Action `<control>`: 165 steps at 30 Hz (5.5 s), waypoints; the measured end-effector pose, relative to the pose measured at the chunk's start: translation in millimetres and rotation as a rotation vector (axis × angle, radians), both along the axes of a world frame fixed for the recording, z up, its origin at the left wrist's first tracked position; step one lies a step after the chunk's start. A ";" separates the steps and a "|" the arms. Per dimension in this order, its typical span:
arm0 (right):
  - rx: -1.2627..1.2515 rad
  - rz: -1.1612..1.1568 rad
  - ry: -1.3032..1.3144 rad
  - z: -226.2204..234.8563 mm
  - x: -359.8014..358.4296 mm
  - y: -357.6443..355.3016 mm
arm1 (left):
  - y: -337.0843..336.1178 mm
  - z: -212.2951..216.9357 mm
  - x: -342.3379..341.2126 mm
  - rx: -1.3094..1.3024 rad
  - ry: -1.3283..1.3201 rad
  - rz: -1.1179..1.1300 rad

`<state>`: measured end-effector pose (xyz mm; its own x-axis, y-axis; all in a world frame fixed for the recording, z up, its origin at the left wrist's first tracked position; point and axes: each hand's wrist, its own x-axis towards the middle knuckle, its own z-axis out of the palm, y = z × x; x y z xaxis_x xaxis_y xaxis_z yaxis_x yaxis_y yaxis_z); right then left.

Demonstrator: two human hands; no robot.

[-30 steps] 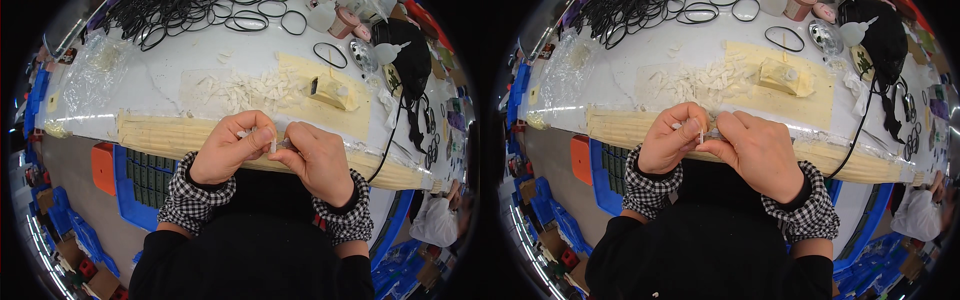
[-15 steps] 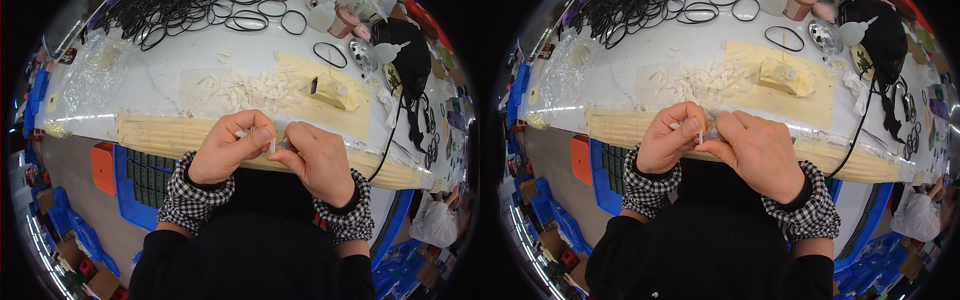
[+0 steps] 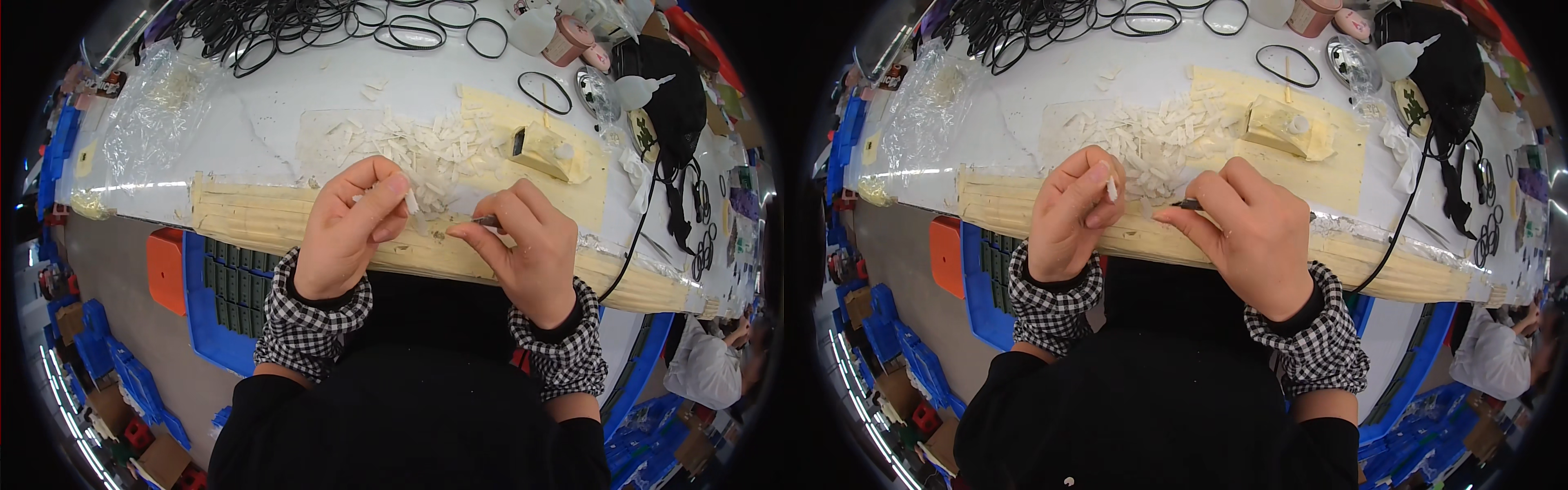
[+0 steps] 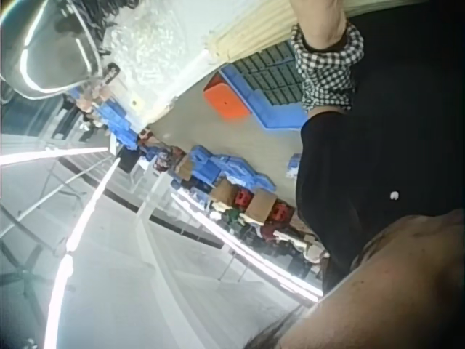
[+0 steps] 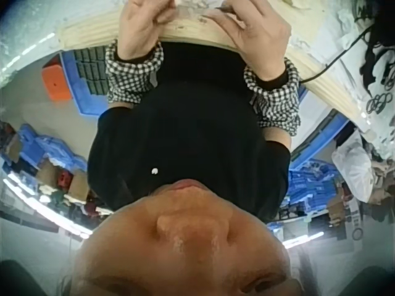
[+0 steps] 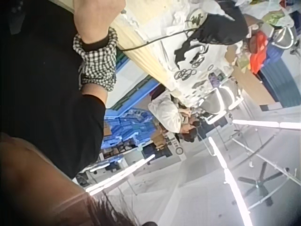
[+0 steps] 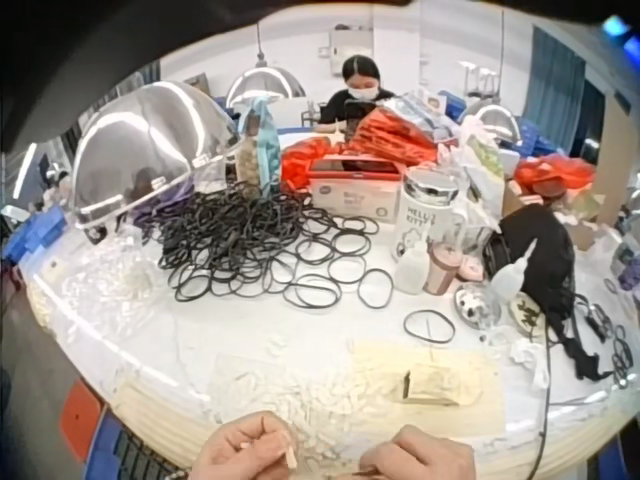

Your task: Removing excess material or burrs from small white plastic components using a precision handheld tool.

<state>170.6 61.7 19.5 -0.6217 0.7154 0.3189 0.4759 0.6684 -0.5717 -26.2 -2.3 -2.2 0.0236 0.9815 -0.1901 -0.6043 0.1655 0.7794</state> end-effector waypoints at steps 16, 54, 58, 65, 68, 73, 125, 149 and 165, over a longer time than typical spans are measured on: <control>-0.114 -0.058 0.200 -13.4 -18.0 3.6 | 2.0 3.4 12.2 -0.051 -0.052 0.160; -0.037 0.072 -0.054 7.4 -8.9 -4.1 | 2.4 -3.1 25.1 -0.104 -0.504 -0.252; -0.017 0.078 -0.075 8.8 -8.9 -3.9 | 2.1 -2.5 23.9 -0.102 -0.469 -0.247; -0.003 0.066 -0.085 8.9 -8.9 -4.5 | 2.3 -0.8 24.2 -0.114 -0.446 -0.230; -0.005 0.061 -0.082 9.0 -8.8 -4.2 | 2.1 -1.2 24.1 -0.104 -0.427 -0.225; 0.006 0.071 -0.132 9.2 -7.9 -4.6 | 0.1 -0.8 24.1 -0.098 -0.340 -0.179; 0.037 -0.115 0.211 -15.9 -16.8 -0.4 | 1.4 1.5 15.6 -0.082 -0.070 0.115; -0.155 0.114 -0.038 8.1 -7.7 -6.0 | 1.0 0.1 15.6 -0.023 -0.132 -0.241; -0.115 0.138 -0.102 8.7 -7.6 -6.4 | 0.2 1.1 13.9 -0.009 -0.029 -0.229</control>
<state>163.1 55.2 28.2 -0.7414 0.6492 0.1699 0.4436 0.6642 -0.6017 -12.3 -2.2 -1.1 0.2515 0.9481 -0.1945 -0.5718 0.3077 0.7605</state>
